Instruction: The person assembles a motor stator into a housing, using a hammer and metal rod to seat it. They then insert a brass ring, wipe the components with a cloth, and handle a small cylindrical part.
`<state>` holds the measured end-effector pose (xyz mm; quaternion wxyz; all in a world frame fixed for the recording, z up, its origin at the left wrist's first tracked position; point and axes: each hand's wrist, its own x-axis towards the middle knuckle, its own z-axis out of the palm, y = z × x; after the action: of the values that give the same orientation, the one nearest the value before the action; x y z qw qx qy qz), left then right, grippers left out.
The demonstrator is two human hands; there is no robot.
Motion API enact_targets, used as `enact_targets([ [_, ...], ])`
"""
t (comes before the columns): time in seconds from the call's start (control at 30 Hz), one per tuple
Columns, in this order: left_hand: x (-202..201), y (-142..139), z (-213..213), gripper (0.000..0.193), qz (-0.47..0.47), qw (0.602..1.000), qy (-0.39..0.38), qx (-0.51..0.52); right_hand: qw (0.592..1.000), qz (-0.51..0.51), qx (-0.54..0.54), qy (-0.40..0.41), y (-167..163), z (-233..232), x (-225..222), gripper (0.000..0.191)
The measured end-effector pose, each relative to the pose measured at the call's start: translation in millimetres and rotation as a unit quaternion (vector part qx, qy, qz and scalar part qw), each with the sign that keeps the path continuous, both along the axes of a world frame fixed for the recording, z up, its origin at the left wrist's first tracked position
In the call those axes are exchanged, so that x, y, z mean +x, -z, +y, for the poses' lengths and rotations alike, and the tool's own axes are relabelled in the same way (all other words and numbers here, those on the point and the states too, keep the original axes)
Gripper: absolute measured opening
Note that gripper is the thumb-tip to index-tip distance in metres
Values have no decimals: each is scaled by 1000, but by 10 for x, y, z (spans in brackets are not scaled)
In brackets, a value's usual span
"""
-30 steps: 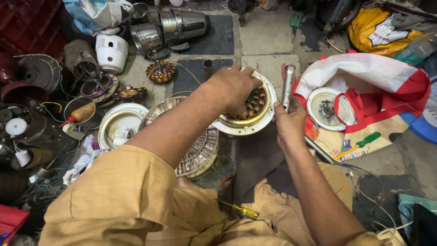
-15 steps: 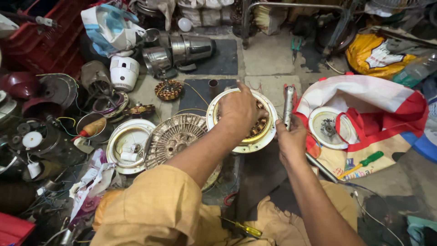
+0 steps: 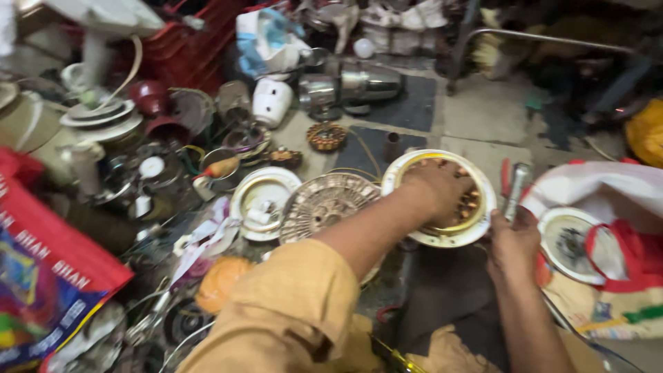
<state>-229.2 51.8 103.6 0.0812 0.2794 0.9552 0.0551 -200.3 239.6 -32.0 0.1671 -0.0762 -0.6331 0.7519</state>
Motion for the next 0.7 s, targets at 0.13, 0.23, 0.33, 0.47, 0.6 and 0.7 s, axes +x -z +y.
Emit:
enact_targets([
  [0.13, -21, 171, 133, 66, 39, 998, -39, -13, 998, -64, 7, 26, 47, 31, -45, 40],
  [0.23, -99, 228, 352, 78, 56, 983, -175, 14, 998, -53, 10, 15, 94, 74, -83, 41],
  [0.33, -239, 188, 450, 106, 91, 958, -271, 0, 999, -28, 32, -7, 129, 118, -96, 35],
  [0.47, -202, 210, 171, 112, 151, 935, -292, 130, 998, -44, 17, -37, 123, 142, -88, 23],
  [0.6, 210, 443, -445, 77, 106, 934, -240, 242, 994, -93, -55, -19, 184, 151, 19, 20],
  [0.7, 438, 789, -1237, 40, 21, 909, -338, 245, 988, -130, -57, -66, 391, 163, 266, 28],
])
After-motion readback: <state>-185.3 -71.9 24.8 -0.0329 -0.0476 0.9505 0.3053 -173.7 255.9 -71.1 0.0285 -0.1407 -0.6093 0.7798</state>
